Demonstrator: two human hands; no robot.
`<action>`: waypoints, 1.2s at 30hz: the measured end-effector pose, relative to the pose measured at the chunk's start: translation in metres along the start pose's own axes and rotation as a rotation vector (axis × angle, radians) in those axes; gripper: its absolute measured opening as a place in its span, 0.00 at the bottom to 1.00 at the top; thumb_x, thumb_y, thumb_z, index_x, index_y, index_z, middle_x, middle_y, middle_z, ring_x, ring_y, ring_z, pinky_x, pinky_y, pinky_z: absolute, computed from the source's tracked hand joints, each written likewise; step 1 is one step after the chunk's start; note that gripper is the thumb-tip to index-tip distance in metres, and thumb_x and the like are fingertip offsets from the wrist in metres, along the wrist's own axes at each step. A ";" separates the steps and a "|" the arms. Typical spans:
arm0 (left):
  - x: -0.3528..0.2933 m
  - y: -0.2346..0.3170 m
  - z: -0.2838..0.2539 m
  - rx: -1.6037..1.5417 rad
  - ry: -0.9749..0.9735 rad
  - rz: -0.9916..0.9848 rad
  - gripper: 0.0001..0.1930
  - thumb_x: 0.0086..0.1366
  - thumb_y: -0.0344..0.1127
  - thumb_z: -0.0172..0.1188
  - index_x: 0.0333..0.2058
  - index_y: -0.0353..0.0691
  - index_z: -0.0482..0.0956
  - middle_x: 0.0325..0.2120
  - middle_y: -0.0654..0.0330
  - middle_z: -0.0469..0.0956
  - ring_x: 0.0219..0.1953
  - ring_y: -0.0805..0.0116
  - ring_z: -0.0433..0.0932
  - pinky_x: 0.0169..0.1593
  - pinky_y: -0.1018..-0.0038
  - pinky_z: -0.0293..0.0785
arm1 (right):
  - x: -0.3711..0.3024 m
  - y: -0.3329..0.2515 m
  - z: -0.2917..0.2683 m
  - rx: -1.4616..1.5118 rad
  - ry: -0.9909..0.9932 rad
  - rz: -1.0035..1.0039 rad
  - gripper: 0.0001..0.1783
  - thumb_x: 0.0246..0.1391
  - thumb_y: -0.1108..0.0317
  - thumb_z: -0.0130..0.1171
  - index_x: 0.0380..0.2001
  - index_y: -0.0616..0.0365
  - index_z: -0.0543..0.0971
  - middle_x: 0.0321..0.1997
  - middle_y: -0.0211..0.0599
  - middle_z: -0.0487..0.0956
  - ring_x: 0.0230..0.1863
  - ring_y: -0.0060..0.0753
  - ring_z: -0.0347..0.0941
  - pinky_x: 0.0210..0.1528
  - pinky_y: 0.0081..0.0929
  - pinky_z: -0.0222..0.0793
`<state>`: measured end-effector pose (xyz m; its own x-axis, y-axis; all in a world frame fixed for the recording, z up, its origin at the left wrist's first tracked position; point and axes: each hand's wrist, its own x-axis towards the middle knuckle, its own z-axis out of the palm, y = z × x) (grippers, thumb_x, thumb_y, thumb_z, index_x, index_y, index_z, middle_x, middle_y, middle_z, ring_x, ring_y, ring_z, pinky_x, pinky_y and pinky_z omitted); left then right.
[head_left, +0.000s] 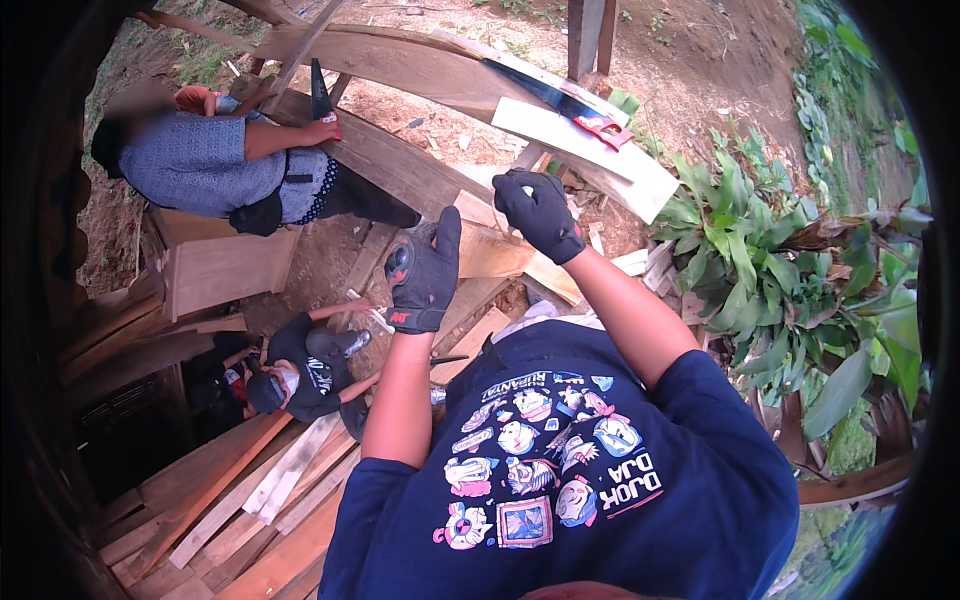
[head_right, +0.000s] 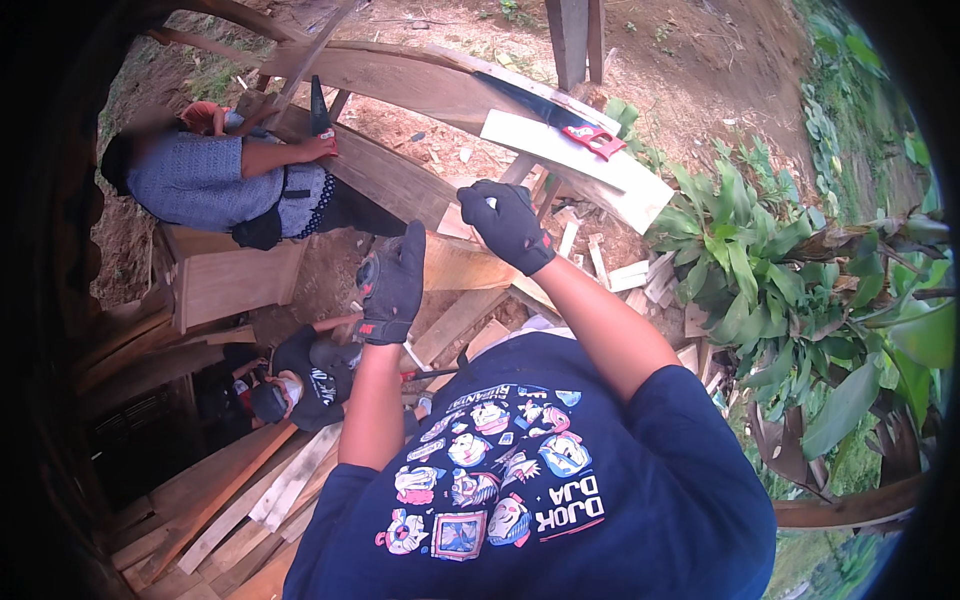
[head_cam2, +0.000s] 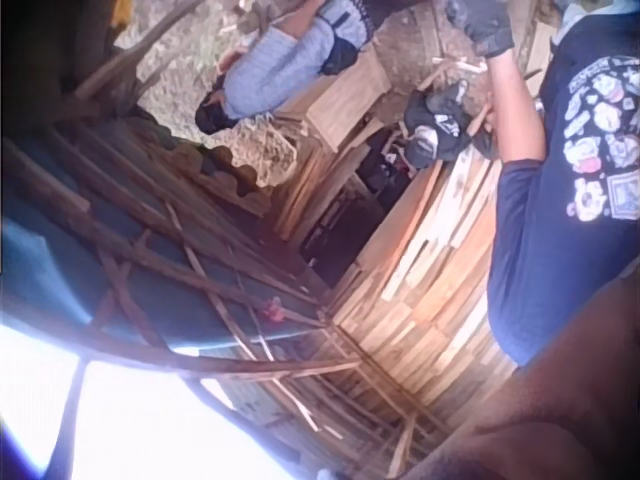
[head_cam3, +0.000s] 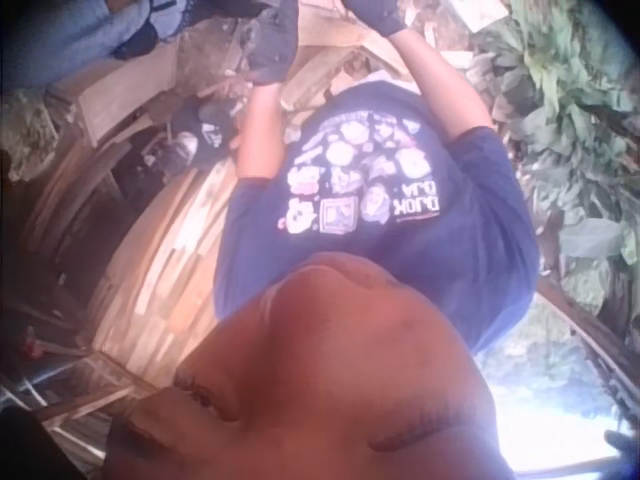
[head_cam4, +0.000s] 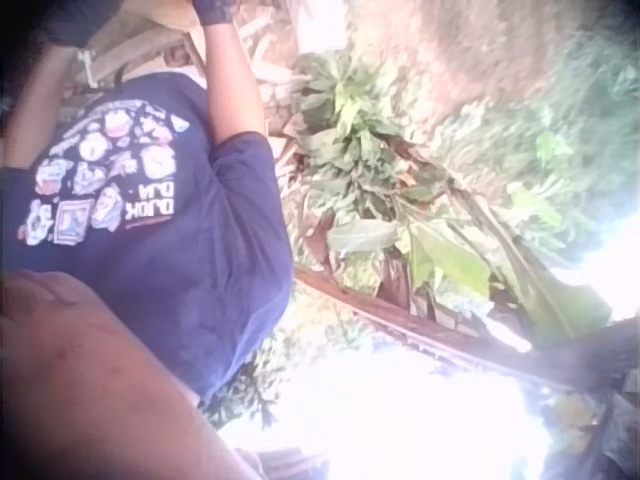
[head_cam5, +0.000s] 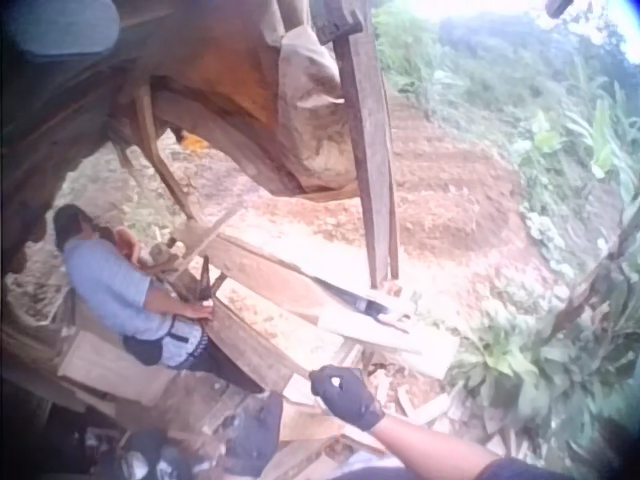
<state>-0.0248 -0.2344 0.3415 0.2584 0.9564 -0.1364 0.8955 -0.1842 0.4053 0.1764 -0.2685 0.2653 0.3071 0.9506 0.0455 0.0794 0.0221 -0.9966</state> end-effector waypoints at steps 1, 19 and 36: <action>-0.002 0.006 -0.002 -0.002 0.018 -0.005 0.31 0.80 0.60 0.52 0.44 0.35 0.90 0.39 0.42 0.88 0.43 0.40 0.87 0.48 0.50 0.79 | 0.001 -0.010 -0.009 -0.043 -0.004 -0.016 0.25 0.71 0.52 0.57 0.28 0.62 0.85 0.26 0.44 0.85 0.29 0.43 0.82 0.40 0.42 0.75; 0.005 -0.008 0.003 -0.004 0.103 0.096 0.34 0.80 0.63 0.50 0.40 0.34 0.90 0.35 0.39 0.86 0.39 0.34 0.85 0.42 0.48 0.78 | -0.051 0.115 0.042 -0.615 -0.141 0.121 0.23 0.72 0.48 0.52 0.42 0.56 0.85 0.35 0.51 0.87 0.38 0.60 0.85 0.47 0.53 0.78; -0.018 -0.008 -0.018 -0.083 -0.209 -0.092 0.28 0.66 0.57 0.72 0.52 0.37 0.90 0.43 0.50 0.91 0.46 0.55 0.90 0.54 0.60 0.80 | -0.062 0.256 -0.062 -0.763 -0.033 0.720 0.35 0.72 0.43 0.44 0.49 0.64 0.89 0.53 0.63 0.86 0.59 0.67 0.82 0.65 0.57 0.75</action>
<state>-0.0436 -0.2457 0.3571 0.2545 0.8988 -0.3569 0.8882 -0.0712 0.4540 0.2366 -0.3409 0.0119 0.4941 0.6701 -0.5539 0.4686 -0.7419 -0.4795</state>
